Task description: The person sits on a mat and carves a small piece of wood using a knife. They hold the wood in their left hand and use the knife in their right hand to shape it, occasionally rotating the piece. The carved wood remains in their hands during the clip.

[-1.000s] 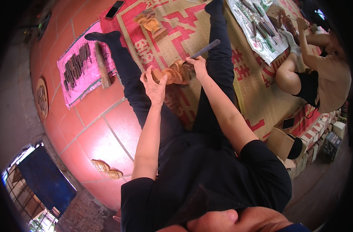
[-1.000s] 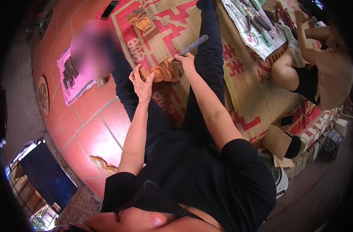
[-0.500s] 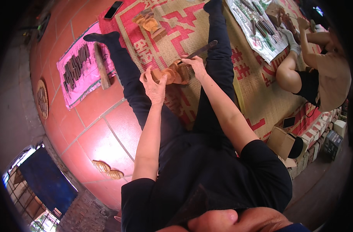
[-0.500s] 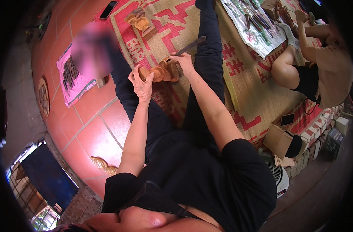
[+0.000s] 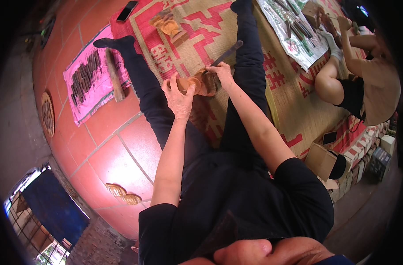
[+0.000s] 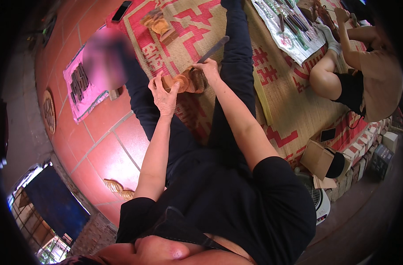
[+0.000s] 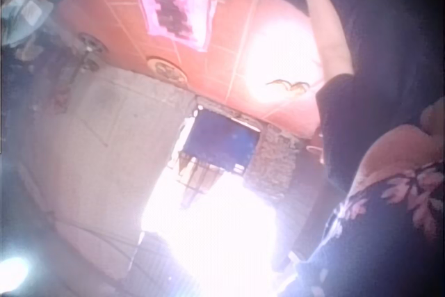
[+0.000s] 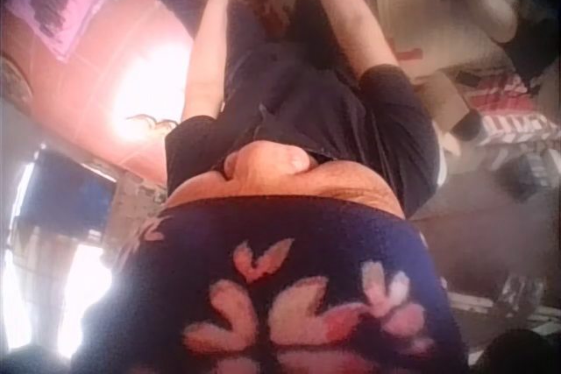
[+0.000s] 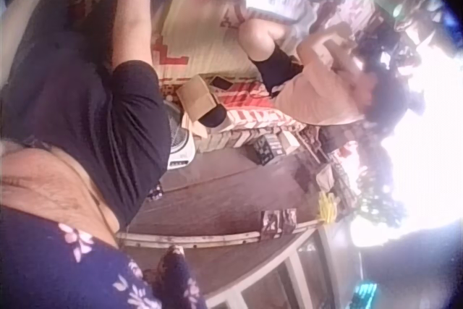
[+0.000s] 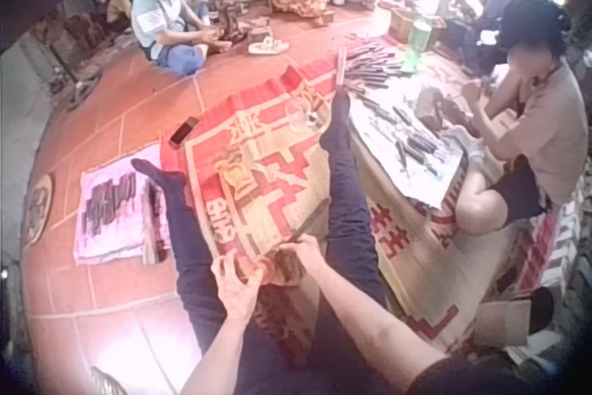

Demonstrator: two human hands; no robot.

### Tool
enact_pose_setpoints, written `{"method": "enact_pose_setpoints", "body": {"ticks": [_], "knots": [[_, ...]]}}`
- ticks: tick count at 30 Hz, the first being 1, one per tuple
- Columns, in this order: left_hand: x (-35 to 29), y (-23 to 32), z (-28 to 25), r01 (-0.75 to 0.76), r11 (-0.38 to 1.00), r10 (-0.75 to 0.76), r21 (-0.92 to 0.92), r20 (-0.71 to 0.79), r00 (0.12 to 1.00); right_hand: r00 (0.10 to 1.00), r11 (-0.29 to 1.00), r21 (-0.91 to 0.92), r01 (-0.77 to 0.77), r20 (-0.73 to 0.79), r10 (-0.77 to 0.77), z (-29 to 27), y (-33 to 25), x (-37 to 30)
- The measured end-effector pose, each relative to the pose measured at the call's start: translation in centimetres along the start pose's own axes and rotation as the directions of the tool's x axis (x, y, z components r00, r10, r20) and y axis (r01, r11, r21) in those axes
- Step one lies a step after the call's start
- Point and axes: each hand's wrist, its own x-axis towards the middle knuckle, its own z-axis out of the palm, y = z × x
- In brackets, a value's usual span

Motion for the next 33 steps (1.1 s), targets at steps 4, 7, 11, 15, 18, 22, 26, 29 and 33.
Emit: {"method": "enact_pose_setpoints", "body": {"ticks": [4, 7, 11, 15, 18, 22, 26, 29, 33], "knots": [[0.0, -0.1, 0.0, 0.007, 1.000, -0.007, -0.025, -0.012, 1.000, 0.994, 0.998, 0.022, -0.062, -0.090, 0.064, -0.6, -0.3, 0.1], [0.0, -0.2, -0.1, 0.009, 1.000, -0.010, -0.023, -0.017, 1.000, 1.000, 0.999, -0.036, 0.004, 0.017, -0.004, 0.1, -0.6, -0.4], [0.0, 0.4, 0.0, 0.003, 1.000, -0.003, -0.004, 0.009, 1.000, 1.000, 1.000, -0.025, -0.016, -0.015, 0.015, -0.3, -0.1, 0.2], [-0.3, -0.1, 0.0, -0.017, 1.000, 0.017, -0.013, -0.023, 1.000, 0.996, 0.998, 0.034, -0.045, -0.077, 0.047, -0.5, -0.4, 0.2], [0.0, 0.0, -0.1, -0.006, 1.000, 0.006, -0.022, -0.017, 1.000, 0.997, 0.995, -0.074, 0.063, 0.047, -0.060, -0.4, 0.1, 0.3], [-0.1, 0.8, 0.0, -0.005, 1.000, 0.005, 0.023, 0.007, 1.000, 1.000, 0.997, -0.073, 0.030, 0.000, -0.030, -0.4, 0.6, 0.7], [-0.4, 0.0, 0.0, -0.011, 1.000, 0.011, -0.014, -0.025, 1.000, 0.995, 0.996, 0.068, -0.058, -0.078, 0.063, -0.4, -0.4, 0.1], [-0.3, 0.0, 0.0, -0.008, 1.000, 0.007, -0.021, -0.026, 1.000, 1.000, 1.000, -0.004, -0.017, 0.005, 0.017, 0.2, -0.8, -0.3], [-0.4, 0.5, 0.3, -0.034, 0.999, 0.034, 0.014, -0.011, 0.999, 1.000, 0.998, -0.051, 0.024, 0.007, -0.024, -0.2, 0.6, 0.6]]}}
